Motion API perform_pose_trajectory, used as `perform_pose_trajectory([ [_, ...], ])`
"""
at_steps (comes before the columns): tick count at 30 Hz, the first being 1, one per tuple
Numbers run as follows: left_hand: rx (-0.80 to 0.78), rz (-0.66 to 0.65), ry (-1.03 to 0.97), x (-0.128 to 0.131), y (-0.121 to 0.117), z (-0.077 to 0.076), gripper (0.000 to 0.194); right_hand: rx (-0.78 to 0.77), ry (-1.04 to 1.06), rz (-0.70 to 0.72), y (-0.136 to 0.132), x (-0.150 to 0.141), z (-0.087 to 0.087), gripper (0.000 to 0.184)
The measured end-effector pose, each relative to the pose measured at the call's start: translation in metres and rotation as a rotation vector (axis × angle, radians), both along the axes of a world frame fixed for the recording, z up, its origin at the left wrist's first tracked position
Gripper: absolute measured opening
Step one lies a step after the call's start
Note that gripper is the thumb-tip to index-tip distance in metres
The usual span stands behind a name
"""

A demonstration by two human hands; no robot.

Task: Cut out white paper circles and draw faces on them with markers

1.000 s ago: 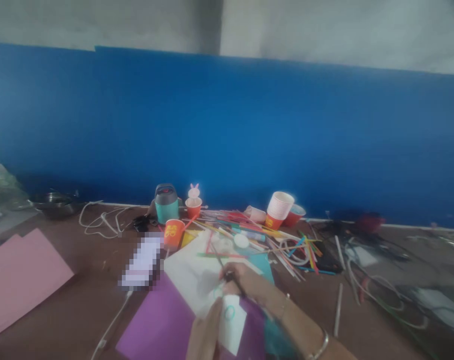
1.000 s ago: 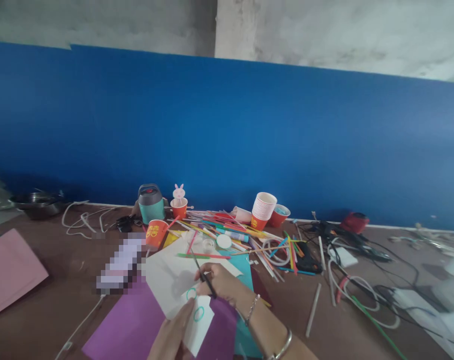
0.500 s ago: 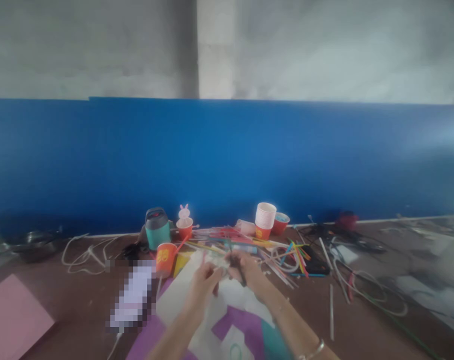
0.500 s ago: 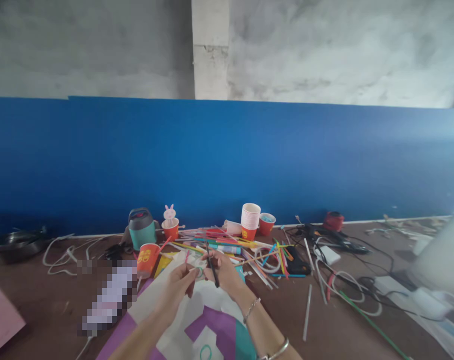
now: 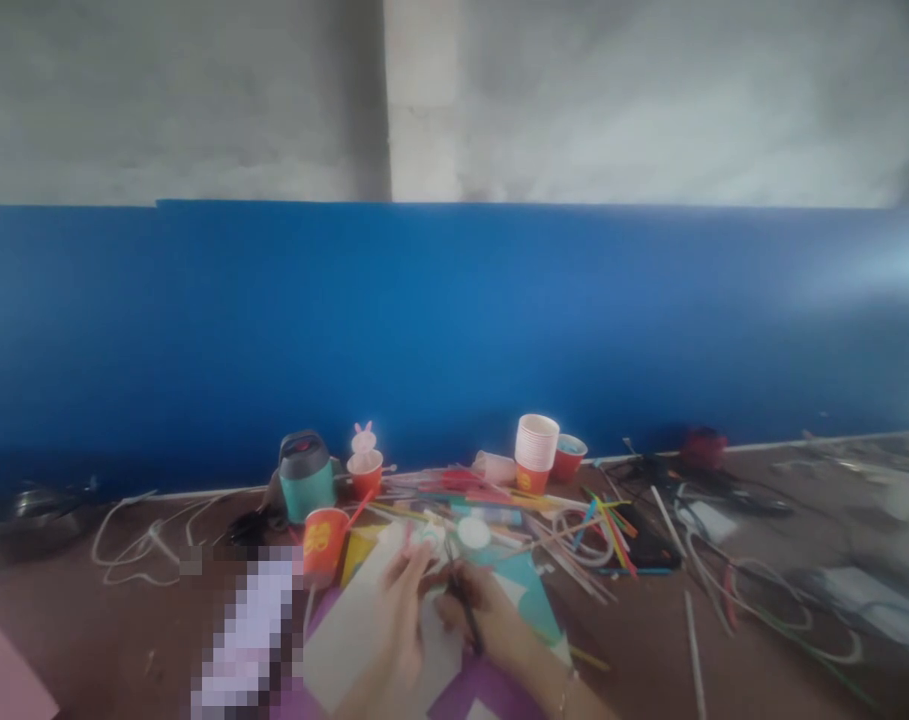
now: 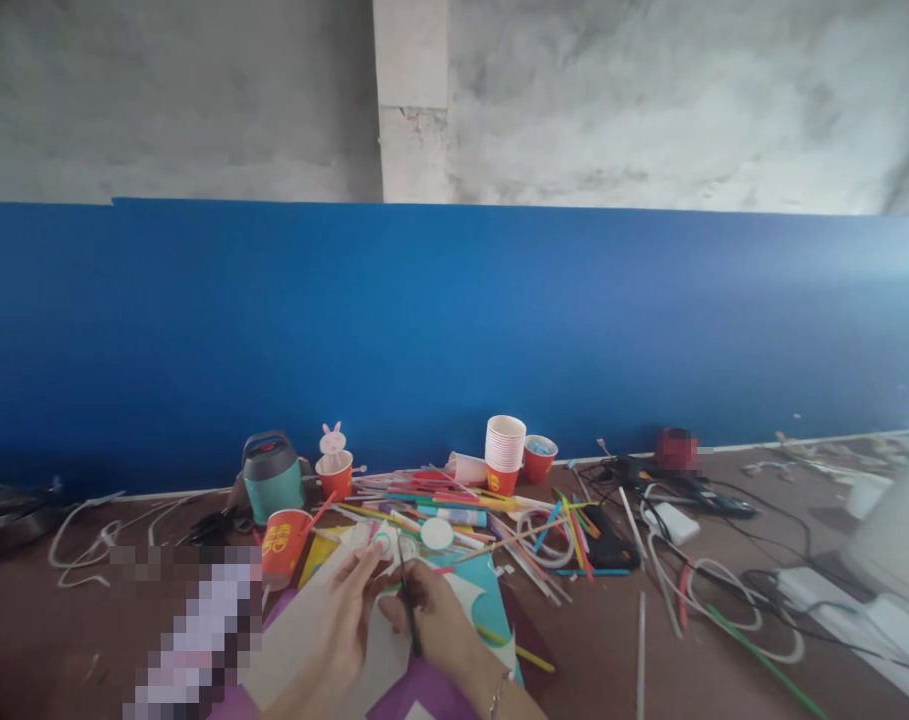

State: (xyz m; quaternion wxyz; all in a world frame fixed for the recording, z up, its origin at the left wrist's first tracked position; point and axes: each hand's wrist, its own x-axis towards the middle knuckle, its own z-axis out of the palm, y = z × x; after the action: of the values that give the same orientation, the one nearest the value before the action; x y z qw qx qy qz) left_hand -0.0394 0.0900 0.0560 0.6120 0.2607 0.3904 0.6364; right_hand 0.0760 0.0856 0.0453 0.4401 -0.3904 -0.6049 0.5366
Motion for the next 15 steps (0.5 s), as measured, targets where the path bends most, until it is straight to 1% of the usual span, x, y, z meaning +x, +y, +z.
perform_pose_trajectory([
  [3,-0.007,-0.032,0.013,0.005,-0.002,-0.003,0.029,-0.018,-0.032,-0.034,-0.001,0.001,0.002,0.018],
  [5,-0.019,-0.045,0.015,0.007,-0.004,-0.004,0.031,-0.002,-0.043,-0.031,-0.002,0.001,0.003,0.017],
  [11,-0.029,-0.049,0.021,0.012,-0.01,0.004,0.033,0.053,-0.032,-0.027,-0.004,-0.002,0.005,0.022],
  [15,-0.047,-0.044,0.022,0.012,-0.01,0.004,0.035,0.062,0.017,-0.02,-0.004,-0.003,0.003,0.026],
])
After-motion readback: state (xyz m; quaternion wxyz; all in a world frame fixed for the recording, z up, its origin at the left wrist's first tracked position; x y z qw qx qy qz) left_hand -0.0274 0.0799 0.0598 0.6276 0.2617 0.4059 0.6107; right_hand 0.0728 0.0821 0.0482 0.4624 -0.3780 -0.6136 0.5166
